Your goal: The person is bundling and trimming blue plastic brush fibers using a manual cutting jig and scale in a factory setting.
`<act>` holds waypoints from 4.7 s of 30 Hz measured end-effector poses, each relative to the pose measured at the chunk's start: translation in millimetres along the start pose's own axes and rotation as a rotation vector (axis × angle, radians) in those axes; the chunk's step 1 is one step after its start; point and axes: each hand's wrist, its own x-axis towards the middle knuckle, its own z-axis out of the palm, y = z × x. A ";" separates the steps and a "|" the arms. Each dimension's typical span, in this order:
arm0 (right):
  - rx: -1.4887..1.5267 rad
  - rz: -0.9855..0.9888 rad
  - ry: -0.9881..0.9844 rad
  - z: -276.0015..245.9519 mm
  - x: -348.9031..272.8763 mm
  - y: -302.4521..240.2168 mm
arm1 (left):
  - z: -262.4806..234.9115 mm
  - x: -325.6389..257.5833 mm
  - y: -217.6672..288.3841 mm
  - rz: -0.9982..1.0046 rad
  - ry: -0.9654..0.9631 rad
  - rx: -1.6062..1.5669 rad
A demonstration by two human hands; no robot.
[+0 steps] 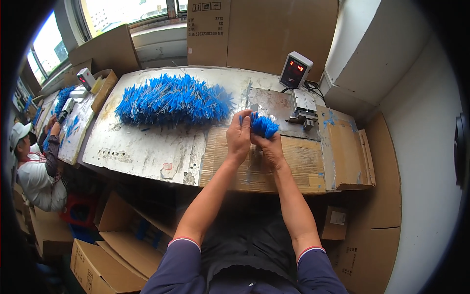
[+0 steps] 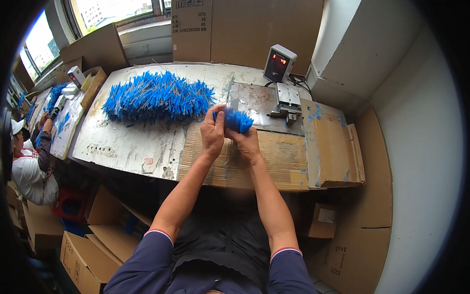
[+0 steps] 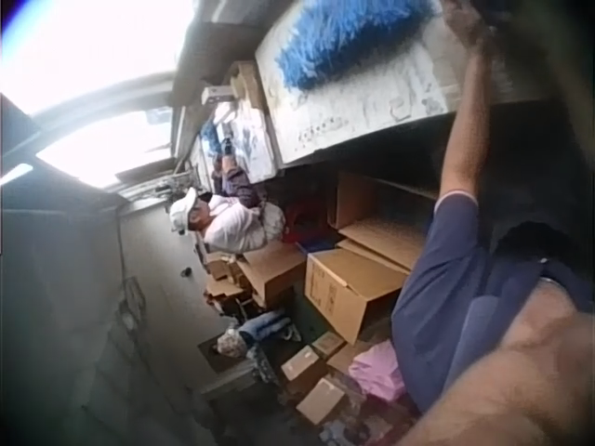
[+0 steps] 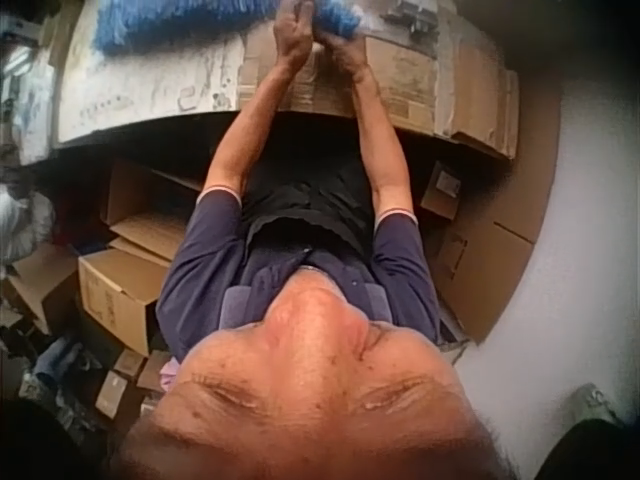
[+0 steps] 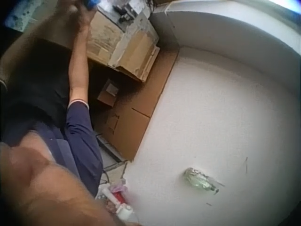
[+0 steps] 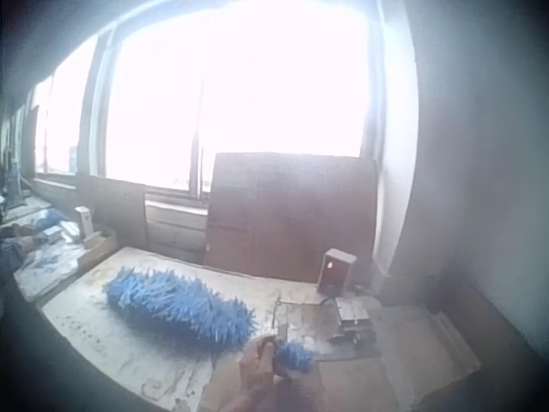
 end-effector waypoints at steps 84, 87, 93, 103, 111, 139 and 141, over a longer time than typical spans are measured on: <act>0.166 -0.142 0.112 -58.7 16.9 43.7 | -160.0 -63.1 34.8 0.549 -0.242 1.308; 0.268 -0.125 0.099 -70.9 18.9 45.5 | -156.4 -65.6 32.6 0.537 -0.248 1.307; 0.178 -0.181 0.168 -78.1 1.7 46.8 | -156.5 -73.0 35.6 0.543 -0.277 1.295; 0.099 -0.200 0.205 -24.2 1.6 28.2 | -169.7 -42.6 33.2 0.537 -0.225 1.235; 0.112 -0.223 0.276 -40.6 -18.1 14.6 | -144.7 -49.4 29.6 0.493 -0.291 1.211; 0.034 -0.177 0.272 -34.0 -8.9 18.3 | 61.0 -186.4 266.5 -0.494 -1.335 -1.332; 0.003 -0.184 0.256 -34.8 -10.4 17.5 | 58.6 -189.3 270.9 -0.616 -1.229 -1.326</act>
